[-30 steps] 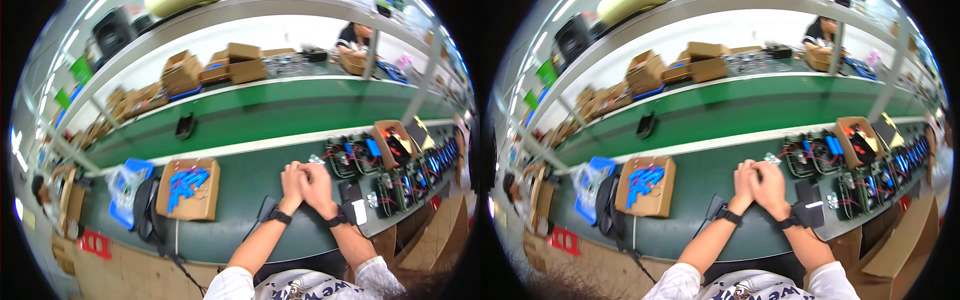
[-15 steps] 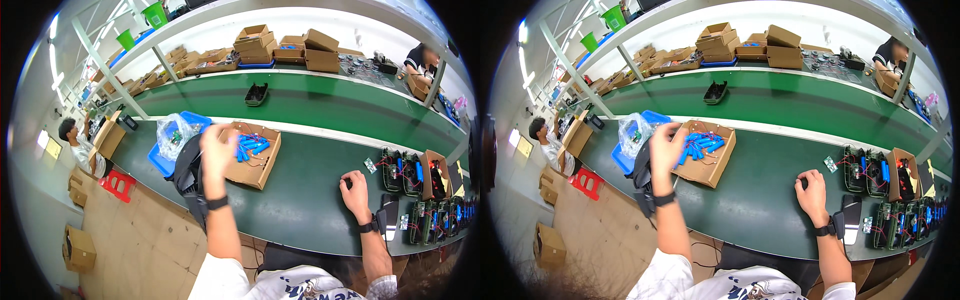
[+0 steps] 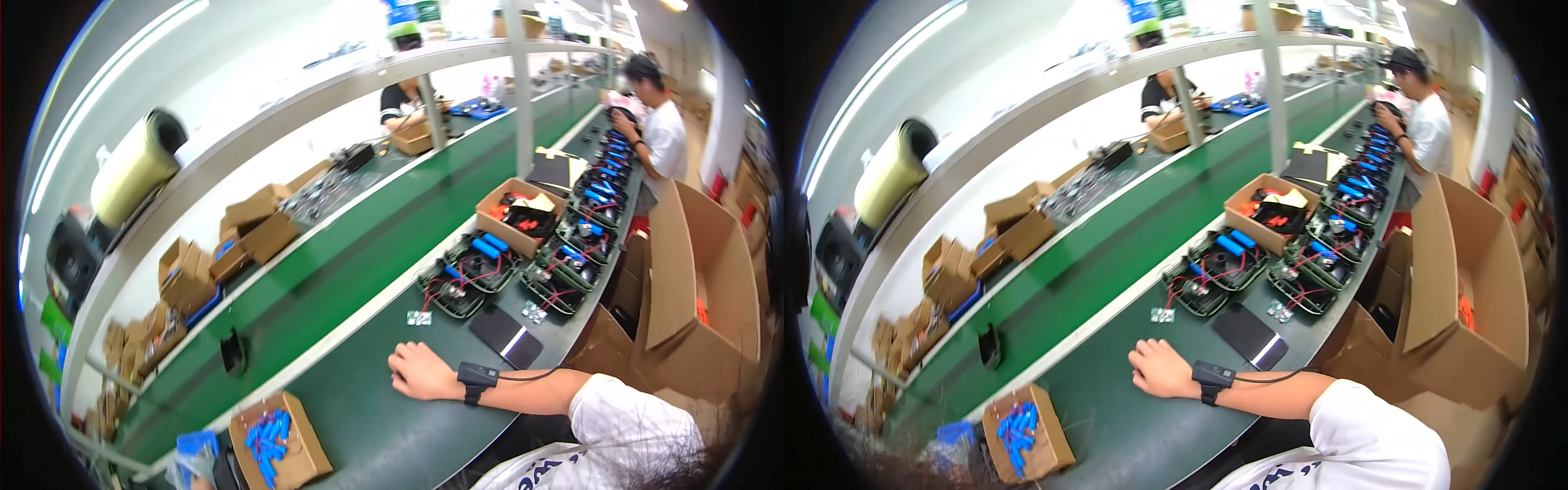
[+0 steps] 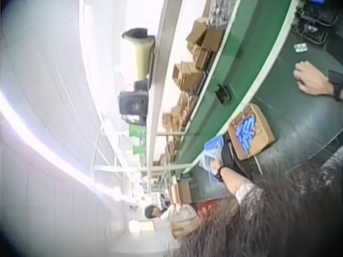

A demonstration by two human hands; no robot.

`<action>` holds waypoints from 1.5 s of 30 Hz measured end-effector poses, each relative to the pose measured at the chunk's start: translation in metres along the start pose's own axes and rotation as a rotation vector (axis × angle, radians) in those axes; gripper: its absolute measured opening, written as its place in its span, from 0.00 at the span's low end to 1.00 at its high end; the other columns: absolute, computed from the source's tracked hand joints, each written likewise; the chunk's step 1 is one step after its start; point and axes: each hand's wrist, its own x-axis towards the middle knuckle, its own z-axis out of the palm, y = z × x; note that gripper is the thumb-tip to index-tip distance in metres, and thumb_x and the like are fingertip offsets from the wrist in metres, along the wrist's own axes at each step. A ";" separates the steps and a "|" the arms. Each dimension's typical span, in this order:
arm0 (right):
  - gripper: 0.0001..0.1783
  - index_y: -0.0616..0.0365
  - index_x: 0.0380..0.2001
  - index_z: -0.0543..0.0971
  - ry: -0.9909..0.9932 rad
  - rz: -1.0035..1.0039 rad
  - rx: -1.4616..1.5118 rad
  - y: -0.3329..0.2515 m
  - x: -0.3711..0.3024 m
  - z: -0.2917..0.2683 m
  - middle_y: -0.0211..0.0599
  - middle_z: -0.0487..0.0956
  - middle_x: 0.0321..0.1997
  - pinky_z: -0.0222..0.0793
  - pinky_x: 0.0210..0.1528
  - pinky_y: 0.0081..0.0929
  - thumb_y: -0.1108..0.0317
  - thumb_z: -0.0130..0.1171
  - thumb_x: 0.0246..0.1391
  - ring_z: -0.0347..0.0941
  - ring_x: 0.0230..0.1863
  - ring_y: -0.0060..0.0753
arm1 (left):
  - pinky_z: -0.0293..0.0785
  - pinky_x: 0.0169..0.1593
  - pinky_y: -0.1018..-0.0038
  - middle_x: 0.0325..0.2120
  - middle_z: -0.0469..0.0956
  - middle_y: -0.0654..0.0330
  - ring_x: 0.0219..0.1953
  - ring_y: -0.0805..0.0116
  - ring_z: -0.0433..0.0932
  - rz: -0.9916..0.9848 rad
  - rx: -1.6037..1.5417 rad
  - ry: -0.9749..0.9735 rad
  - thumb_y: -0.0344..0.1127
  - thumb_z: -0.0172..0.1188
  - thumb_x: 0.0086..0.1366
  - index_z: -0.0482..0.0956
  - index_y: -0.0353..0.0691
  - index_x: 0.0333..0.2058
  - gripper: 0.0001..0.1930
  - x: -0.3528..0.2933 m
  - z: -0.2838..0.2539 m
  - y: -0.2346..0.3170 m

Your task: The person is assembling an electronic component, likely a battery pack or controller for a device, by connecting wires and boards inside a plastic housing on a factory production line.

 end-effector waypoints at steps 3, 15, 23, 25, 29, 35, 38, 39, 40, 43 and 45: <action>0.10 0.55 0.35 0.74 -0.023 0.047 -0.022 0.005 -0.007 -0.012 0.40 0.71 0.40 0.65 0.48 0.41 0.62 0.61 0.58 0.70 0.43 0.44 | 0.76 0.42 0.53 0.35 0.86 0.46 0.38 0.49 0.84 0.024 -0.002 0.029 0.43 0.58 0.68 0.85 0.32 0.41 0.18 -0.019 -0.019 0.051; 0.11 0.55 0.36 0.73 0.059 -0.017 -0.037 -0.005 -0.001 0.005 0.39 0.71 0.39 0.65 0.45 0.40 0.62 0.61 0.55 0.70 0.44 0.42 | 0.77 0.45 0.57 0.38 0.87 0.47 0.40 0.52 0.84 0.124 -0.039 0.094 0.42 0.60 0.68 0.85 0.31 0.44 0.18 -0.039 -0.062 0.133; 0.14 0.57 0.38 0.74 -0.018 0.013 0.000 0.005 -0.006 0.004 0.40 0.70 0.43 0.64 0.47 0.41 0.61 0.64 0.56 0.69 0.47 0.42 | 0.77 0.47 0.59 0.40 0.87 0.47 0.41 0.54 0.84 0.166 -0.090 0.135 0.41 0.62 0.68 0.85 0.31 0.46 0.18 -0.052 -0.067 0.174; 0.14 0.57 0.38 0.74 0.005 0.008 -0.011 0.002 -0.008 0.007 0.40 0.70 0.43 0.64 0.47 0.40 0.61 0.64 0.55 0.69 0.47 0.41 | 0.78 0.48 0.60 0.41 0.87 0.48 0.41 0.55 0.84 0.167 -0.091 0.143 0.41 0.62 0.68 0.85 0.31 0.47 0.18 -0.053 -0.072 0.174; 0.12 0.56 0.36 0.73 0.060 -0.015 -0.022 0.005 -0.007 0.009 0.38 0.70 0.41 0.64 0.45 0.39 0.61 0.62 0.57 0.69 0.44 0.40 | 0.78 0.49 0.61 0.42 0.87 0.48 0.42 0.56 0.84 0.164 -0.107 0.160 0.41 0.63 0.68 0.85 0.31 0.48 0.18 -0.055 -0.079 0.173; 0.12 0.56 0.35 0.72 0.042 -0.013 -0.043 0.007 -0.011 0.004 0.39 0.70 0.40 0.64 0.44 0.39 0.62 0.62 0.55 0.69 0.42 0.41 | 0.78 0.51 0.63 0.43 0.87 0.49 0.43 0.57 0.84 0.158 -0.150 0.213 0.41 0.64 0.68 0.86 0.31 0.49 0.19 -0.054 -0.094 0.159; 0.11 0.55 0.32 0.74 0.080 -0.027 -0.032 0.003 -0.006 0.004 0.39 0.72 0.37 0.66 0.43 0.41 0.61 0.62 0.52 0.71 0.41 0.43 | 0.78 0.51 0.64 0.44 0.87 0.49 0.43 0.58 0.84 0.131 -0.210 0.279 0.40 0.64 0.69 0.86 0.31 0.50 0.19 -0.035 -0.104 0.126; 0.10 0.55 0.29 0.76 0.013 0.003 -0.080 -0.002 0.000 -0.005 0.42 0.75 0.35 0.69 0.41 0.45 0.61 0.62 0.50 0.75 0.40 0.47 | 0.78 0.52 0.64 0.44 0.87 0.49 0.44 0.58 0.84 0.124 -0.237 0.301 0.40 0.65 0.69 0.86 0.31 0.50 0.19 -0.025 -0.107 0.107; 0.10 0.57 0.27 0.78 -0.028 0.018 -0.089 -0.011 0.006 -0.010 0.45 0.78 0.35 0.72 0.41 0.48 0.61 0.62 0.49 0.77 0.39 0.50 | 0.79 0.52 0.64 0.45 0.87 0.49 0.44 0.59 0.84 0.107 -0.279 0.320 0.40 0.65 0.69 0.86 0.31 0.50 0.19 -0.018 -0.114 0.087; 0.09 0.58 0.28 0.79 0.019 0.012 0.007 -0.010 0.008 -0.015 0.47 0.78 0.37 0.71 0.45 0.50 0.63 0.63 0.51 0.75 0.43 0.54 | 0.79 0.53 0.65 0.45 0.87 0.49 0.44 0.59 0.84 0.038 -0.426 0.353 0.40 0.65 0.69 0.86 0.31 0.51 0.19 -0.007 -0.106 0.088; 0.08 0.57 0.30 0.78 -0.040 0.034 -0.013 -0.001 0.007 -0.013 0.46 0.76 0.39 0.68 0.47 0.50 0.65 0.63 0.51 0.73 0.44 0.54 | 0.78 0.53 0.67 0.43 0.87 0.54 0.42 0.63 0.82 0.119 -0.525 0.447 0.36 0.69 0.66 0.87 0.37 0.45 0.12 -0.044 -0.104 0.158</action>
